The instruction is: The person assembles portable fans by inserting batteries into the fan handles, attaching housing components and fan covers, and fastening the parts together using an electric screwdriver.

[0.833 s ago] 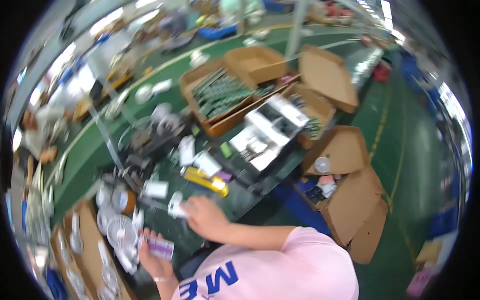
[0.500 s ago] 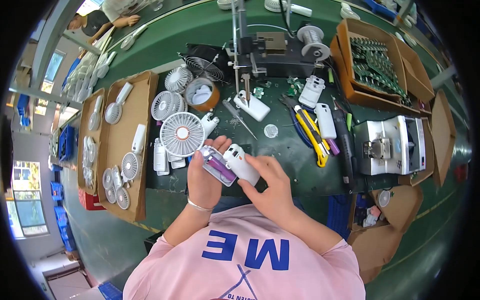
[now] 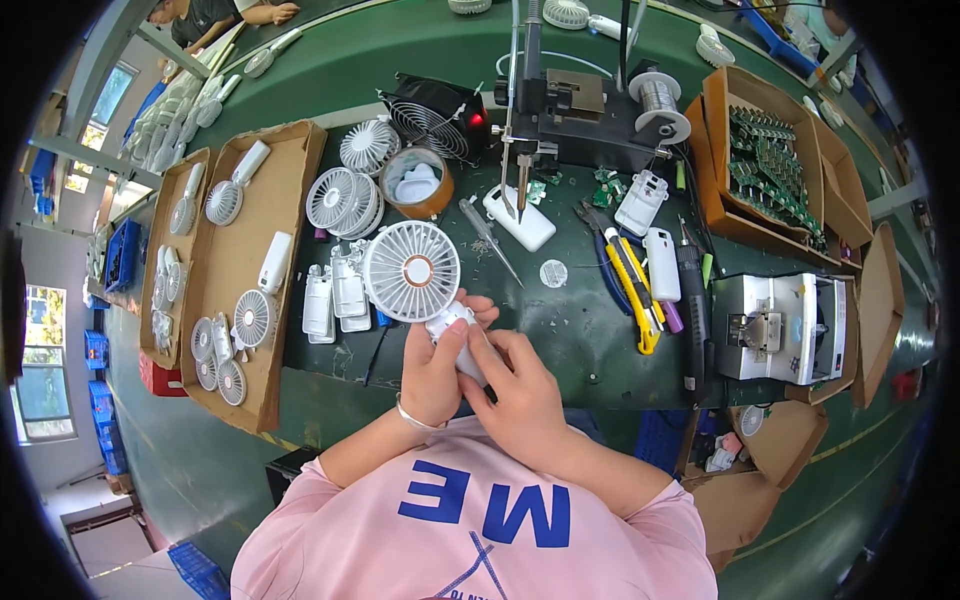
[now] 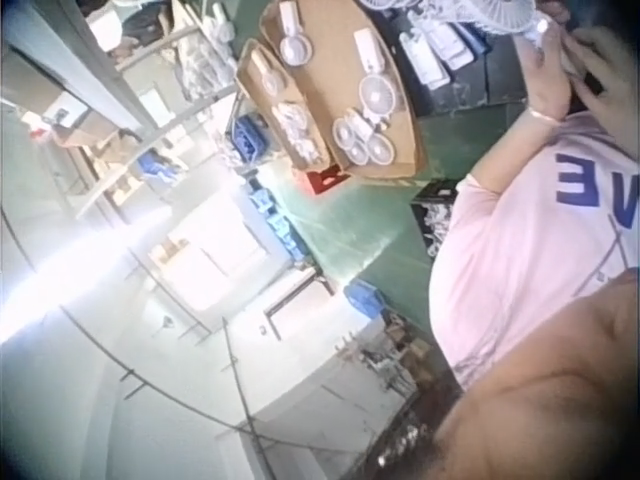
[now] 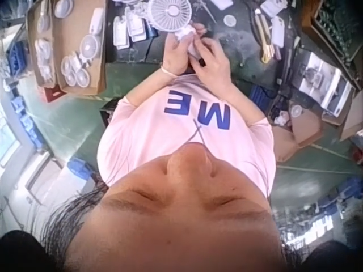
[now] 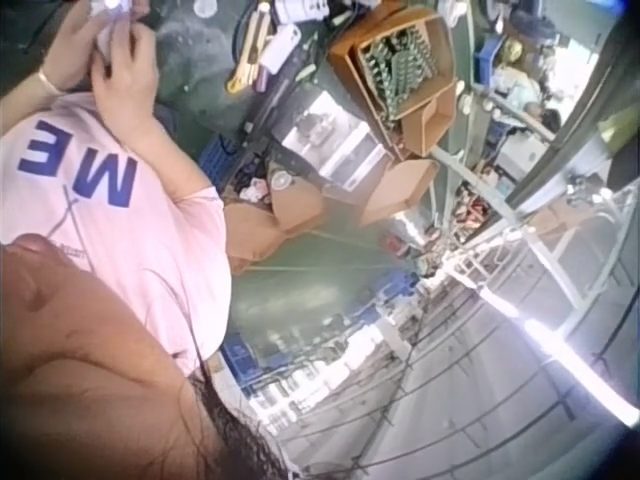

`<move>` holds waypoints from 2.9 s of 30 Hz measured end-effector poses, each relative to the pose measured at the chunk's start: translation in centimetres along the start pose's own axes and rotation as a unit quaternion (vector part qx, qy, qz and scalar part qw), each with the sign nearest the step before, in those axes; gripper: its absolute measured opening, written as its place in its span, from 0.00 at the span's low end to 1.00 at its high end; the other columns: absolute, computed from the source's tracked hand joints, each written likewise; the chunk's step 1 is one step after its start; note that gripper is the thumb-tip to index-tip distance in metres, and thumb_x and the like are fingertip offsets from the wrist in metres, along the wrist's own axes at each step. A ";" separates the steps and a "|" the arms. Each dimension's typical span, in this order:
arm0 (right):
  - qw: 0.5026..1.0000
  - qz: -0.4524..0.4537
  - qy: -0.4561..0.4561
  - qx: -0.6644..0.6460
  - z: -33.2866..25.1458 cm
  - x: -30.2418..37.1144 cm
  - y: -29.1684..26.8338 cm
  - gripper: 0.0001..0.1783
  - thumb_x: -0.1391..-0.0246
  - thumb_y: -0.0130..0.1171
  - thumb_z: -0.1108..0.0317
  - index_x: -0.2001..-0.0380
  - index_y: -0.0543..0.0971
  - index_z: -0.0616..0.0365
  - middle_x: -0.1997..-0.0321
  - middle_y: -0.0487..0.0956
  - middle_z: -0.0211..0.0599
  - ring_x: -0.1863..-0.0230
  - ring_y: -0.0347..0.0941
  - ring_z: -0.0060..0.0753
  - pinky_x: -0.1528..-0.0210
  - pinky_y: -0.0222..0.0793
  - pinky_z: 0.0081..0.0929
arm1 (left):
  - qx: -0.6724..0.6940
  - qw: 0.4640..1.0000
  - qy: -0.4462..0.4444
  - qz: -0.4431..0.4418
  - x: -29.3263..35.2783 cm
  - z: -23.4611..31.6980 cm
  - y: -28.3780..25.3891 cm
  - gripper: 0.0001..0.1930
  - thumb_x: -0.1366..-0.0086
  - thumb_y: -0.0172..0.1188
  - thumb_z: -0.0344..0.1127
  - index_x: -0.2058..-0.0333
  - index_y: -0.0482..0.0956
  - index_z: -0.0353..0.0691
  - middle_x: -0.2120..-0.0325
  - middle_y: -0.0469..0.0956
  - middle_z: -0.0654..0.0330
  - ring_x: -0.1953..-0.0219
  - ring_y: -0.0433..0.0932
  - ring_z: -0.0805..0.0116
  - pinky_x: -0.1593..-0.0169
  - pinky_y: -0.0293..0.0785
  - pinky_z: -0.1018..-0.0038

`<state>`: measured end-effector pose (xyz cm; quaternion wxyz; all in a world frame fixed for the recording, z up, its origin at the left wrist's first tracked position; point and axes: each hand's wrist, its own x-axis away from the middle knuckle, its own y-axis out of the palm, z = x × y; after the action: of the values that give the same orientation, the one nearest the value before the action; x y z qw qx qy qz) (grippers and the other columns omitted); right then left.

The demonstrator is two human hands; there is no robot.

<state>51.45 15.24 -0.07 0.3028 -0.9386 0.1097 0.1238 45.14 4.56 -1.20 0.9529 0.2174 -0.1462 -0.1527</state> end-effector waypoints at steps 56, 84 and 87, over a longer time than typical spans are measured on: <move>0.932 0.042 -0.303 -0.194 3.8 -3.4 -15.4 0.49 0.51 0.39 0.24 0.59 0.76 0.68 0.75 0.79 0.45 0.76 0.72 0.37 0.69 0.66 0.33 | 0.180 0.947 -0.189 -0.188 1.3 0.3 -1.4 0.22 0.44 0.61 0.37 0.53 0.67 0.38 0.61 0.76 0.49 0.62 0.79 0.59 0.57 0.76 0.68; 0.846 -0.087 -0.304 -0.429 -1.6 -2.4 -8.7 0.06 0.54 0.57 0.78 0.75 0.69 0.66 0.71 0.77 0.47 0.73 0.74 0.47 0.69 0.73 0.43 | -0.006 0.972 -0.141 -0.188 1.6 -0.1 -0.3 0.18 0.42 0.54 0.26 0.52 0.67 0.31 0.51 0.74 0.46 0.53 0.76 0.63 0.50 0.72 0.70; 0.831 -0.110 -0.326 -0.437 -1.8 -2.3 -9.0 0.08 0.55 0.57 0.79 0.71 0.69 0.66 0.70 0.76 0.48 0.73 0.74 0.48 0.70 0.73 0.44 | 0.006 0.969 -0.128 -0.210 1.6 0.2 -0.5 0.19 0.43 0.54 0.24 0.51 0.65 0.30 0.50 0.72 0.42 0.53 0.76 0.60 0.50 0.73 0.67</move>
<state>52.05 21.63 6.88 -0.1092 -0.8840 -0.1653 0.4234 46.41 3.52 -0.90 0.8712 0.2280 -0.2193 -0.3753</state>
